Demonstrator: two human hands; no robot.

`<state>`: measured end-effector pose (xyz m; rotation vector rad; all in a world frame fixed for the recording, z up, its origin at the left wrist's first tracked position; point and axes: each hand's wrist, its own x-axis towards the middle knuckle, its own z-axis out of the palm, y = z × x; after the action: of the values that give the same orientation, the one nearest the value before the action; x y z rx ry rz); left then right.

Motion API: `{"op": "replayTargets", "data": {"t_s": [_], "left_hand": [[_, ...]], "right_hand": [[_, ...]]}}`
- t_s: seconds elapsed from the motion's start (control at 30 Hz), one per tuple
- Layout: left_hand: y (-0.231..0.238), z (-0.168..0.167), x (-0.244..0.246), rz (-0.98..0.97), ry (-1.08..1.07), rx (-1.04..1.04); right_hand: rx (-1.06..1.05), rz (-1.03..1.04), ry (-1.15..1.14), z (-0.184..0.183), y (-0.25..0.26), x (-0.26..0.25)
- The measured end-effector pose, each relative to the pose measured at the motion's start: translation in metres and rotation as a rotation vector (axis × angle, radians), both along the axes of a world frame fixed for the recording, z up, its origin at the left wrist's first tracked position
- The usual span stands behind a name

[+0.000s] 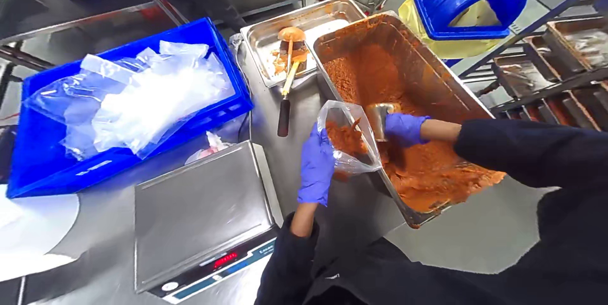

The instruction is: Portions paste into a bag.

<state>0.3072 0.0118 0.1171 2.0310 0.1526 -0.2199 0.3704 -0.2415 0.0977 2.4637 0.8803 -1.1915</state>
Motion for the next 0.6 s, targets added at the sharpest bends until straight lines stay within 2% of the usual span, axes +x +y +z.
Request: {"op": "replayTargets", "data": {"t_s": [0.1,0.17,0.23,0.33,0.43,0.5,0.6], "left_hand": [[0.0,-0.001,0.001,0.004,0.012,-0.021],[0.001,-0.001,0.002,0.007,0.01,-0.019],[0.001,-0.003,0.002,-0.002,0.004,-0.023],[0.002,-0.001,0.005,-0.026,0.012,-0.022],[0.002,-0.002,0.005,-0.036,0.007,-0.027],[0.001,-0.003,0.006,-0.044,-0.019,-0.031],[0.001,0.0,0.006,-0.053,-0.015,-0.019]], "right_hand": [[0.048,-0.038,0.199,-0.01,0.001,-0.045],[0.092,-0.117,0.25,-0.012,0.0,-0.063],[0.183,-0.33,0.232,-0.003,-0.012,-0.064],[0.372,-0.825,0.149,0.013,-0.037,-0.072],[0.6,-1.305,0.005,0.029,-0.05,-0.104],[0.759,-1.488,-0.11,0.037,-0.054,-0.122],[0.973,-1.61,-0.306,0.044,-0.057,-0.131]]}}
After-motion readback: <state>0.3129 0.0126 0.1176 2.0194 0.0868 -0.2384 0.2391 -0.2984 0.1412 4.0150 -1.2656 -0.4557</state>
